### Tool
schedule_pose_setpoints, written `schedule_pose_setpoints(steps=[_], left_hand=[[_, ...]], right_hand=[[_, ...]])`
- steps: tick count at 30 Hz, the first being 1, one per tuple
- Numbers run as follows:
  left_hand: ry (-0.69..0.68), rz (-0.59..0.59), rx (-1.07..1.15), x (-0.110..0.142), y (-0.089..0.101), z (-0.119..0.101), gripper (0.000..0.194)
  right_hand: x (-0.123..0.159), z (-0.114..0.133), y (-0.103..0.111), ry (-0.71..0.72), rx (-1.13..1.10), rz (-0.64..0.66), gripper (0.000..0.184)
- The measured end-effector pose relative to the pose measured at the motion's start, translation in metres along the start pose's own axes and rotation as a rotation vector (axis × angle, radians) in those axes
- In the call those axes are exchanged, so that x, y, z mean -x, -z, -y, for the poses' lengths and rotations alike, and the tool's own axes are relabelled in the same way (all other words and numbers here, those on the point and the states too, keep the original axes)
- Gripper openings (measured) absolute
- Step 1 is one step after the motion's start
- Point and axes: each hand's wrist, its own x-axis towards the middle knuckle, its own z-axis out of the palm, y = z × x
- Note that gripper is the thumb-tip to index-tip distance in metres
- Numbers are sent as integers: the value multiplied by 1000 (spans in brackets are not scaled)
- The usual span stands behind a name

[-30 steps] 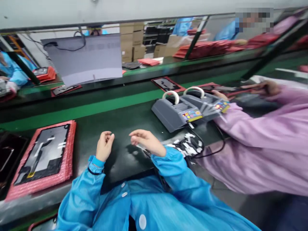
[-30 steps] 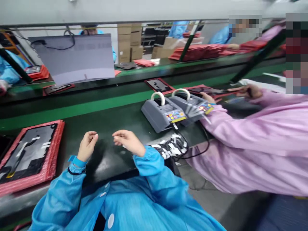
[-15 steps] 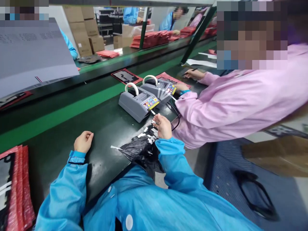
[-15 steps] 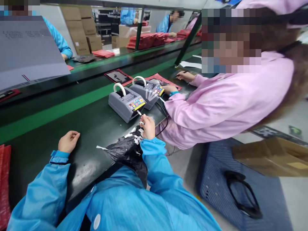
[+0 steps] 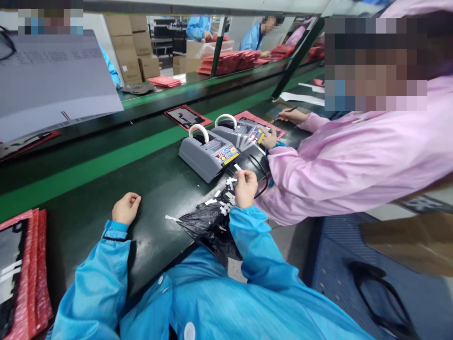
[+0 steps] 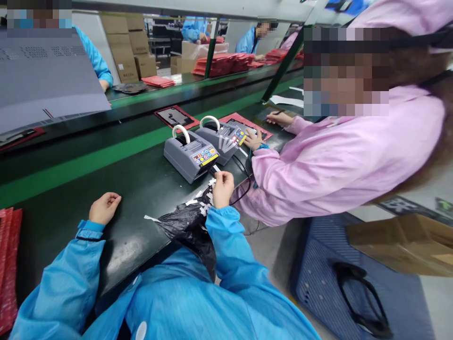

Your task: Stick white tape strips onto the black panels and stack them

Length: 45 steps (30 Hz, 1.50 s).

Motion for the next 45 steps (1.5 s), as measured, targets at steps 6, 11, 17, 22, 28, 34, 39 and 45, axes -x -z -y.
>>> schedule_pose_setpoints(steps=[6, 11, 17, 22, 28, 34, 39, 45], left_hand=[[13, -4, -12, 1, 1, -1, 16], [12, -11, -5, 1, 0, 0, 15], [10, -12, 9, 1, 0, 0, 17], [31, -7, 24, 2, -1, -1, 16], [28, 66, 171, -5, 2, 4, 14], [-100, 227, -131, -49, 7, -38, 10], [-210, -4, -290, -105, -19, -84, 27], [-412, -85, -463, -175, -47, -122, 28]], right_hand=[[0, 5, 1, -183, -249, 63, 39], [-6, 13, -4, -213, -248, 71, 39], [-12, 10, -8, -234, -204, 63, 46], [-14, 11, -9, -209, -247, 47, 48], [18, 31, 1, 73, -260, 61, 44], [69, 58, -40, 103, -309, 566, 33], [77, 54, -122, 196, -449, 589, 28], [70, 28, -144, 488, -401, 422, 25]])
